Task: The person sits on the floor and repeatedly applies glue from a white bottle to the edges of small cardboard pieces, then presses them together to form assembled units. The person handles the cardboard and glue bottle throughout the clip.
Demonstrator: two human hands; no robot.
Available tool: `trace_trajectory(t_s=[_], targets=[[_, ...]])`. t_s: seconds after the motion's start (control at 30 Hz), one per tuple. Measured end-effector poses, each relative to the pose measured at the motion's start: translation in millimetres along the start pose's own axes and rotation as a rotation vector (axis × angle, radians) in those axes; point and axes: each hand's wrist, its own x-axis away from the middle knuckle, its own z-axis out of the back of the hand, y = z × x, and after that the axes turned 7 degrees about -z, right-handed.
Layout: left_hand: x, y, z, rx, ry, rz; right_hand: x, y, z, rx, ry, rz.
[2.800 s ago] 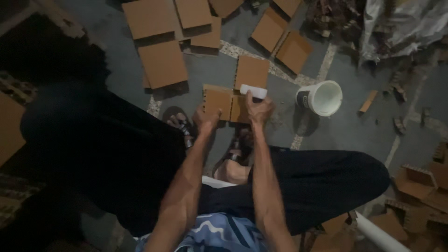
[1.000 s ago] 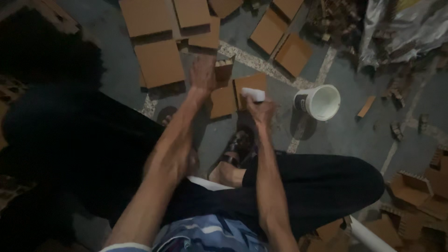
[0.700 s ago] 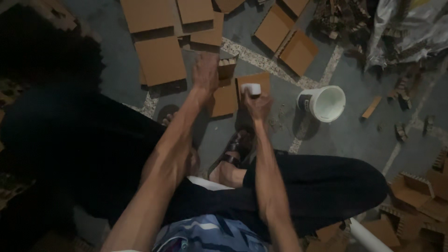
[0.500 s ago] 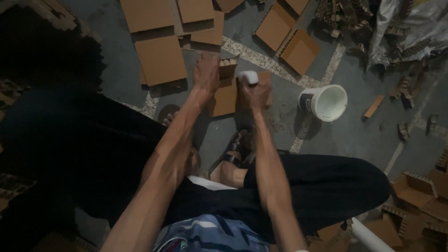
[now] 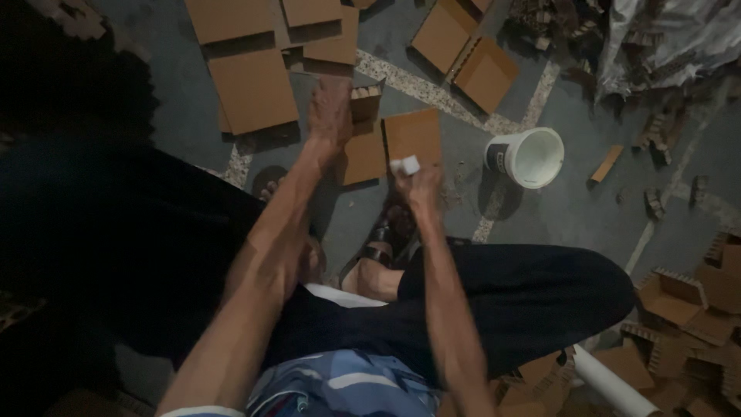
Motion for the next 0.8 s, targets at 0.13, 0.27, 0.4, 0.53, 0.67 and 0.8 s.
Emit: trace_trajectory(t_s=[0.13,0.27,0.4,0.53,0.67,0.8], targets=[[4,4,14,0.007,-0.003,-0.014,17,-4,12,0.125,-0.233,-0.287],[-3,7,22,0.128,0.102,-0.093,-11,-29,29,0.054,0.134,-0.210],[10,4,23,-0.069,0.354,-0.271,-47,-60,33,-0.203,0.121,-0.232],[1,7,20,0.088,-0.037,0.019,-74,-78,12,-0.167,0.265,-0.042],[2,4,15,-0.090,0.183,-0.100,-60,-60,7,-0.029,0.191,-0.032],[-2,3,18,0.115,0.033,-0.041,-18,-38,19,0.185,0.121,-0.011]])
